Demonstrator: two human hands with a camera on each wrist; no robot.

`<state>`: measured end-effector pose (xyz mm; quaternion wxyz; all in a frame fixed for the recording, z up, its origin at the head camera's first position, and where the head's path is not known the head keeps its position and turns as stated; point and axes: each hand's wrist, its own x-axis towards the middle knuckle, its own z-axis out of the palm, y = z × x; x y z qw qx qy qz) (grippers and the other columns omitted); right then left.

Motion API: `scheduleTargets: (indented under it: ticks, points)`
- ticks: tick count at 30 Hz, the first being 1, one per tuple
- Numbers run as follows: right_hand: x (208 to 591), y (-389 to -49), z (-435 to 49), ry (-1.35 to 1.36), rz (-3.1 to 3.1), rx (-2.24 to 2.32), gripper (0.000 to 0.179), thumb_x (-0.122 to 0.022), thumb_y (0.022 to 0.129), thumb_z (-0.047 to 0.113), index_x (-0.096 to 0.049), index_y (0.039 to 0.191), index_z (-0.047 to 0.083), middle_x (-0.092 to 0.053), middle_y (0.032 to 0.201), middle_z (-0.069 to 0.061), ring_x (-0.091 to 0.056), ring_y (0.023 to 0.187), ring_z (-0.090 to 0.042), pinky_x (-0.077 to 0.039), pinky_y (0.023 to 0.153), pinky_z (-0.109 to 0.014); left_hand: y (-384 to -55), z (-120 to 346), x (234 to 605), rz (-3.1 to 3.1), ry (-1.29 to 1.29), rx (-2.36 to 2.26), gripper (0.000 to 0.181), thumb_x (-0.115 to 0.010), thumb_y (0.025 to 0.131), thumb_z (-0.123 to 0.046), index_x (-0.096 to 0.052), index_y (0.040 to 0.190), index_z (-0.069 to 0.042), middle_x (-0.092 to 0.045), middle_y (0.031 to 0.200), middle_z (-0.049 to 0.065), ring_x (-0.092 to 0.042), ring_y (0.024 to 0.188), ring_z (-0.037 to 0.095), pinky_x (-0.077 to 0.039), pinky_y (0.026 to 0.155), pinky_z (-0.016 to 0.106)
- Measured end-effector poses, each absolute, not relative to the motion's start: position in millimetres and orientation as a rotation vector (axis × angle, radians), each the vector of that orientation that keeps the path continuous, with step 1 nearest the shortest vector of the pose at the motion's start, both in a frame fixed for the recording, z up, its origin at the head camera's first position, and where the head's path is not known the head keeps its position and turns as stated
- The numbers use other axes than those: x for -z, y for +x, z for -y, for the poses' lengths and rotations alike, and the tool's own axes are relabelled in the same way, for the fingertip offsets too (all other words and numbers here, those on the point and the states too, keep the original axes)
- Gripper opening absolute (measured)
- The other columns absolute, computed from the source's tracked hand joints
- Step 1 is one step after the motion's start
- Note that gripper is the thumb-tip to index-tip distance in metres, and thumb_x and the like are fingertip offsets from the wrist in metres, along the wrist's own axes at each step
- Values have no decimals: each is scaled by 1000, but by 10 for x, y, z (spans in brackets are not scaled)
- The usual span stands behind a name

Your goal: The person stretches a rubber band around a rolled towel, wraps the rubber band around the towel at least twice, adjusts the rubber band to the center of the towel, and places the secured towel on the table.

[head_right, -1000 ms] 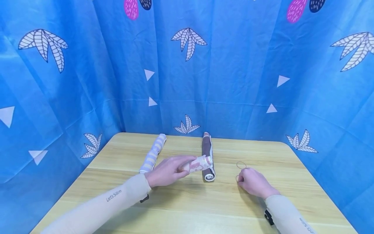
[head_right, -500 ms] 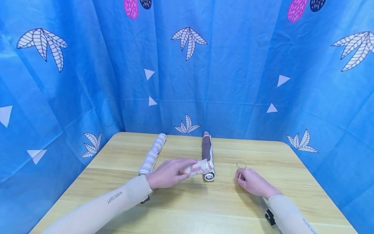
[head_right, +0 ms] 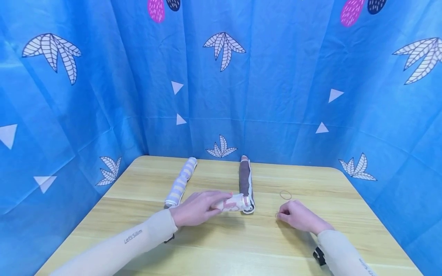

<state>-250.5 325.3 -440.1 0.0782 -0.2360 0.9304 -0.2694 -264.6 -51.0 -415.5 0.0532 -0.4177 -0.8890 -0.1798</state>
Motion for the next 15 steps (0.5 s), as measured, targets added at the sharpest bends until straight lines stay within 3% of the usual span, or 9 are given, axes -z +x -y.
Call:
scheduleTargets:
  ticks: [15]
  points:
    - [4358,-2468,-3219,-691,-2780,832,22,-62,100,19,-66,79,16,-48,60,12,-46,50,-1,-42,48,-23,-2853,545,4185,2593,-1287,435,57,-67,97,-18,-47,149,-32,-61,140,-5,-62,124,15,-53,100,36]
